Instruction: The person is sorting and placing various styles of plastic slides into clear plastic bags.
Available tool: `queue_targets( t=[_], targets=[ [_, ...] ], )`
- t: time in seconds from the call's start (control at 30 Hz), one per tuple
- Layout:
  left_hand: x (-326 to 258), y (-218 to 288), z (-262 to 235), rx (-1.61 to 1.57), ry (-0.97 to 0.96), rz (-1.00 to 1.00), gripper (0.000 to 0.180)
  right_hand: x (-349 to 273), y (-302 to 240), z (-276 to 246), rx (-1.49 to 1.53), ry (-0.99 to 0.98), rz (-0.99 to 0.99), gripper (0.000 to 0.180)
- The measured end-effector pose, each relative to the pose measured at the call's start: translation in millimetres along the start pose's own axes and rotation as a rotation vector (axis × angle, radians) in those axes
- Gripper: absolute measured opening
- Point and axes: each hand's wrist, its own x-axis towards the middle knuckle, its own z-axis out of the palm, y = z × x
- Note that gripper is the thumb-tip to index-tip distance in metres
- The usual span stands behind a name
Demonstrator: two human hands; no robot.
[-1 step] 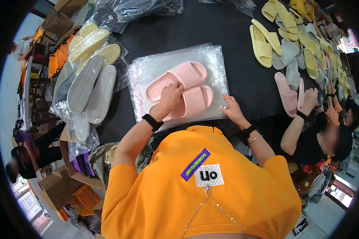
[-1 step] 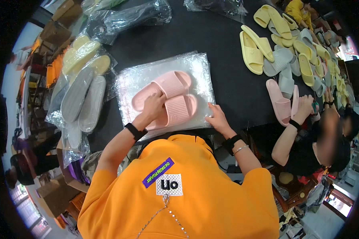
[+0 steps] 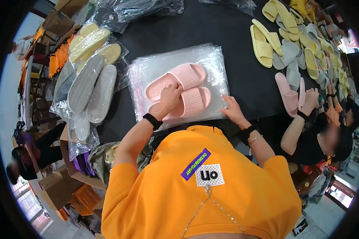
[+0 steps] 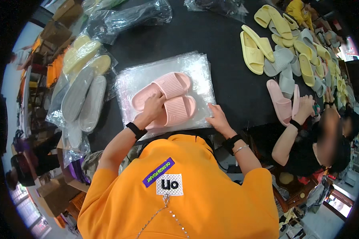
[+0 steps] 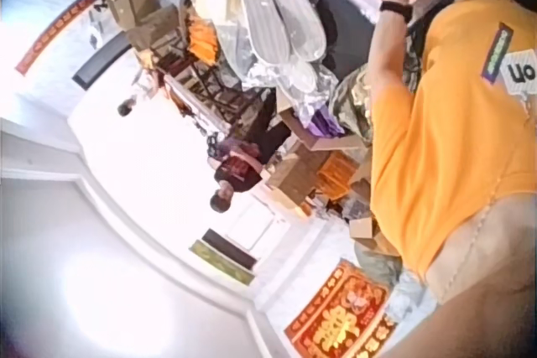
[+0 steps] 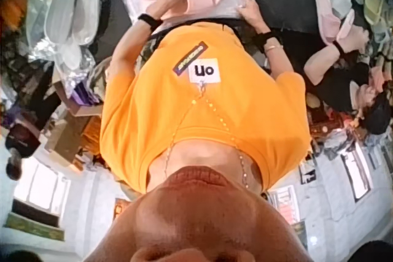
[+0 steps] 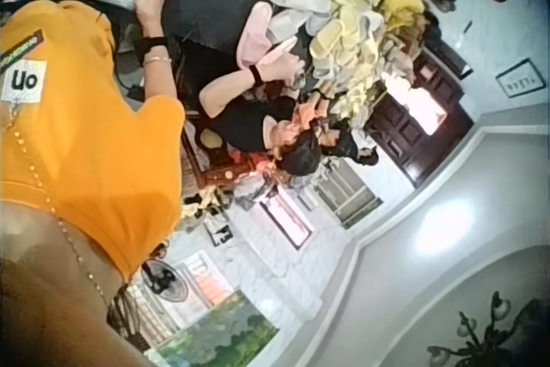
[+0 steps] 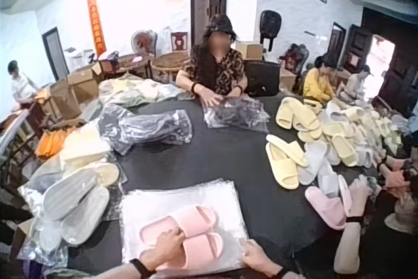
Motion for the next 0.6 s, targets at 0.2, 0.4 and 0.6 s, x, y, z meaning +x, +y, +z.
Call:
queue_targets(
  t=[0.2, 0.4, 0.6],
  targets=[
    [0, -13, -13, 0.048, -0.061, -0.065, 0.021, -1, -25, -6, -0.173, 0.013, 0.004, 0.054],
    [18, 20, -36, -0.009, -0.052, 0.103, 0.016, 38, -55, -16, -0.275, 0.228, -0.383, 0.054],
    [31, 58, -58, -0.172, -0.137, 0.162, 0.026, 56, -89, -46, 0.213, -0.158, -0.059, 0.033]
  ],
)
